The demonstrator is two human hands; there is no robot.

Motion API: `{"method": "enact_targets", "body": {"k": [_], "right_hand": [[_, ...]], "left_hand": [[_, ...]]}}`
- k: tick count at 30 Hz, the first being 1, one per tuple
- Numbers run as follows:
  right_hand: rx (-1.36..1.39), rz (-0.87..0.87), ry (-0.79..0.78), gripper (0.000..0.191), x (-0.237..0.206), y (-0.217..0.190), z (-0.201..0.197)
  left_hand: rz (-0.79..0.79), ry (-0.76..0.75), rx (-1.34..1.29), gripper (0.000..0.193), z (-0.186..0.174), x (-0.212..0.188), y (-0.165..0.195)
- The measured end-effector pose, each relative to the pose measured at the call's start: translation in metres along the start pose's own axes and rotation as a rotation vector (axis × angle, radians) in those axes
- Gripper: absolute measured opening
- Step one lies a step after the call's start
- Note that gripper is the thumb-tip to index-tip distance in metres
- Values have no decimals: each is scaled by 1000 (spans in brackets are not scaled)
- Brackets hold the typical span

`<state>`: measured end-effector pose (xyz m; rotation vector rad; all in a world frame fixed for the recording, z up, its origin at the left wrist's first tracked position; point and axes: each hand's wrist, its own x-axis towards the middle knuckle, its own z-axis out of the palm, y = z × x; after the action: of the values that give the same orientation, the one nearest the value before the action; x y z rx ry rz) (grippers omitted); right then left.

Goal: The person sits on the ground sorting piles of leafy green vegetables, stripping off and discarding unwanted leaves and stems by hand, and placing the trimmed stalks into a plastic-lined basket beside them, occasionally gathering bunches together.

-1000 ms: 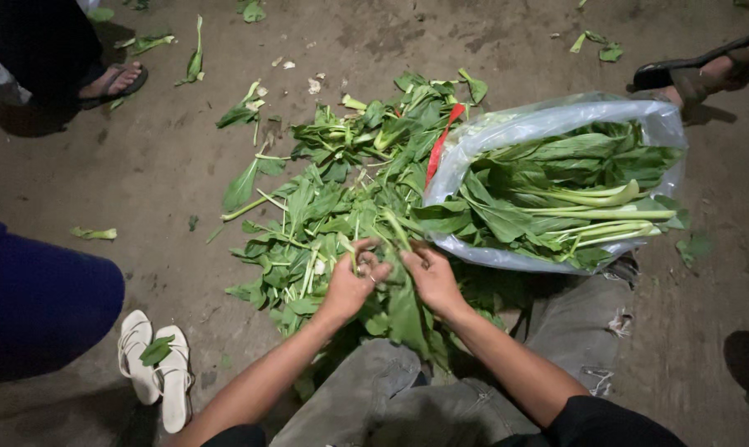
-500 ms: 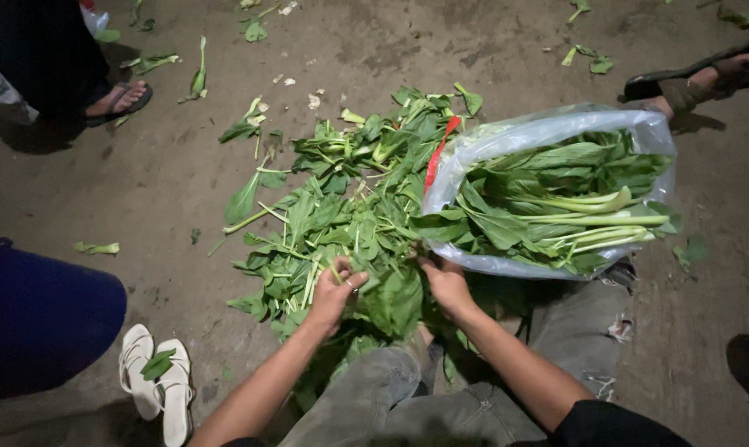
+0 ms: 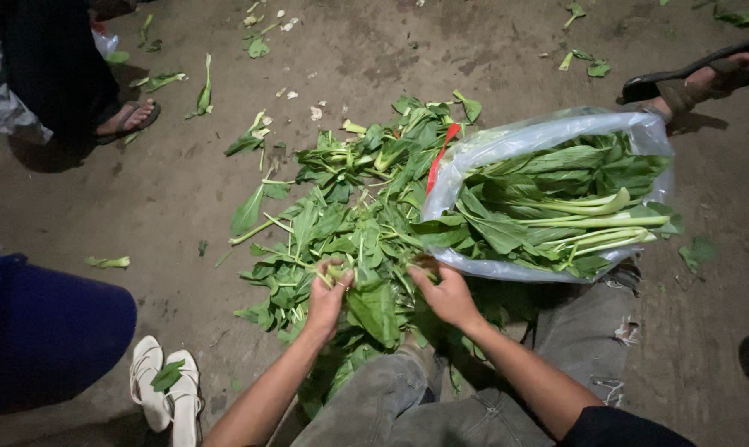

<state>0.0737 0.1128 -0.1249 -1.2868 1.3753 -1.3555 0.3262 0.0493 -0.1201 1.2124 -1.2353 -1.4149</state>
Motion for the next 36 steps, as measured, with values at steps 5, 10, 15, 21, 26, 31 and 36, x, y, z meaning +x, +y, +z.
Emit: {"method": "enact_targets", "body": {"k": [5, 10, 15, 21, 26, 31, 36], "right_hand": [[47, -90, -157, 43, -3, -18, -5], [-5, -277, -200, 26, -7, -19, 3], [232, 44, -103, 29, -17, -17, 20], [218, -136, -127, 37, -22, -30, 29], [980, 277, -152, 37, -31, -34, 47], [1118, 199, -83, 35, -36, -27, 51], [529, -75, -28, 36, -19, -25, 26]], "left_hand": [[-17, -148, 39, 46, -2, -6, 7], [194, -256, 328, 35, 13, -11, 8], [128, -323, 222, 41, 43, -24, 25], [146, -387, 370, 71, 62, -36, 67], [258, -412, 352, 54, 64, -37, 58], [112, -342, 395, 39, 67, -44, 31], [-9, -486, 440, 30, 61, -43, 47]]}}
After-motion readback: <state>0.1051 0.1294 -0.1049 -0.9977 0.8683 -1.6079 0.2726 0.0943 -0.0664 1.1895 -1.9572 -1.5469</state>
